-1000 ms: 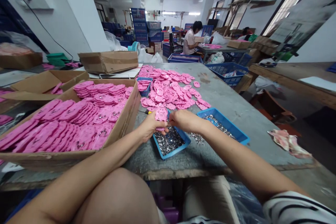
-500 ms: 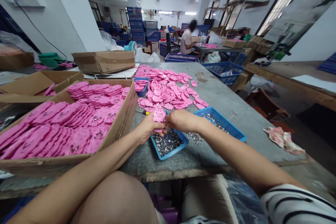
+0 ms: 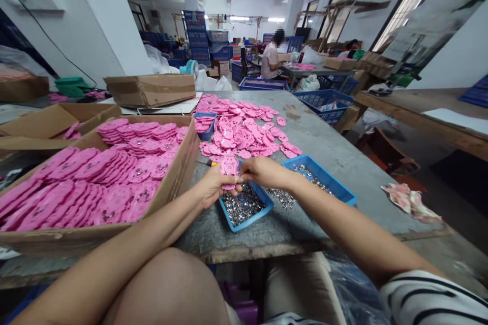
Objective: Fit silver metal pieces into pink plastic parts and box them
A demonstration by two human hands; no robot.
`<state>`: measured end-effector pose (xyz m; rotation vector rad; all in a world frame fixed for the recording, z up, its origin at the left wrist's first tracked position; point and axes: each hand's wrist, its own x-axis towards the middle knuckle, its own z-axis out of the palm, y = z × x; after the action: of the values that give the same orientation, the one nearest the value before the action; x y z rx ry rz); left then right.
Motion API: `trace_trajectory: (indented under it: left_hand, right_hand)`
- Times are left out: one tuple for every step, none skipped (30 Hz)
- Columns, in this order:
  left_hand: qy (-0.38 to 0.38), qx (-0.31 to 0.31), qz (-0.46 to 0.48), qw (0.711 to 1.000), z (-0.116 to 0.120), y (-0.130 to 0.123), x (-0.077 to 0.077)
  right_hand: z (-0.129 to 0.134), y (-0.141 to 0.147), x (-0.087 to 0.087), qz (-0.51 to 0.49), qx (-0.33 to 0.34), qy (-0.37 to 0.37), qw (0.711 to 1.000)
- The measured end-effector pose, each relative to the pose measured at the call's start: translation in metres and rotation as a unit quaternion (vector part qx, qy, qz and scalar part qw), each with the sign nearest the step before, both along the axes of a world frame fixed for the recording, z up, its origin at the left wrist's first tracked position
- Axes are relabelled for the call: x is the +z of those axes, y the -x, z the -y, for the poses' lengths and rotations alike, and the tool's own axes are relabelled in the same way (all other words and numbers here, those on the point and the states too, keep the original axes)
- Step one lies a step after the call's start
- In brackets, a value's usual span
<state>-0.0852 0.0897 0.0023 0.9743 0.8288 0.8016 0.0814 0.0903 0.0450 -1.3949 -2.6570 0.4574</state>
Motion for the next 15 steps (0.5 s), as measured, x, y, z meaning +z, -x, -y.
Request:
trace_trajectory:
  left_hand:
    - [0.004, 0.004, 0.008, 1.000, 0.000, 0.000, 0.001]
    - [0.009, 0.007, 0.016, 1.000, 0.000, 0.000, 0.002]
    - [0.013, 0.009, 0.022, 1.000, 0.000, 0.000, 0.002]
    - [0.016, 0.011, 0.028, 0.999, 0.000, 0.000, 0.002]
    - [0.019, 0.013, 0.033, 0.999, 0.000, 0.000, 0.002]
    - [0.021, 0.014, 0.036, 0.999, 0.000, 0.001, 0.001]
    - [0.022, 0.014, 0.039, 0.999, 0.000, 0.001, 0.001]
    - [0.022, 0.014, 0.041, 0.999, 0.000, 0.001, 0.000]
    - [0.021, 0.013, 0.042, 0.999, 0.000, 0.001, 0.000]
    - [0.020, 0.013, 0.044, 0.999, 0.000, 0.001, 0.000]
    - [0.019, 0.013, 0.044, 0.999, -0.001, 0.001, -0.001]
    - [0.019, 0.013, 0.045, 0.999, -0.001, 0.001, -0.001]
    - [0.020, 0.013, 0.045, 0.999, -0.001, 0.001, -0.001]
    - [0.022, 0.013, 0.046, 0.999, -0.001, 0.001, -0.001]
    - [0.024, 0.013, 0.047, 0.998, -0.002, 0.001, -0.001]
  right_hand:
    - [-0.001, -0.002, -0.006, -0.041, -0.005, -0.004, 0.999]
    - [-0.001, -0.004, -0.012, -0.080, -0.012, -0.010, 0.997]
    - [-0.001, -0.006, -0.018, -0.117, -0.020, -0.015, 0.993]
    - [-0.001, -0.007, -0.023, -0.150, -0.031, -0.021, 0.988]
    - [-0.001, -0.007, -0.027, -0.179, -0.041, -0.025, 0.983]
    - [-0.001, -0.007, -0.031, -0.203, -0.052, -0.027, 0.977]
    - [-0.001, -0.007, -0.034, -0.224, -0.062, -0.026, 0.972]
    - [-0.001, -0.006, -0.036, -0.243, -0.069, -0.022, 0.967]
    - [-0.001, -0.006, -0.038, -0.259, -0.074, -0.015, 0.963]
    - [-0.001, -0.005, -0.039, -0.273, -0.079, -0.007, 0.959]
    - [-0.001, -0.005, -0.040, -0.288, -0.082, 0.003, 0.954]
    - [-0.001, -0.004, -0.041, -0.303, -0.085, 0.014, 0.949]
    - [-0.002, -0.004, -0.042, -0.319, -0.089, 0.028, 0.943]
    - [-0.002, -0.004, -0.043, -0.338, -0.093, 0.044, 0.935]
    - [-0.002, -0.003, -0.043, -0.358, -0.097, 0.063, 0.927]
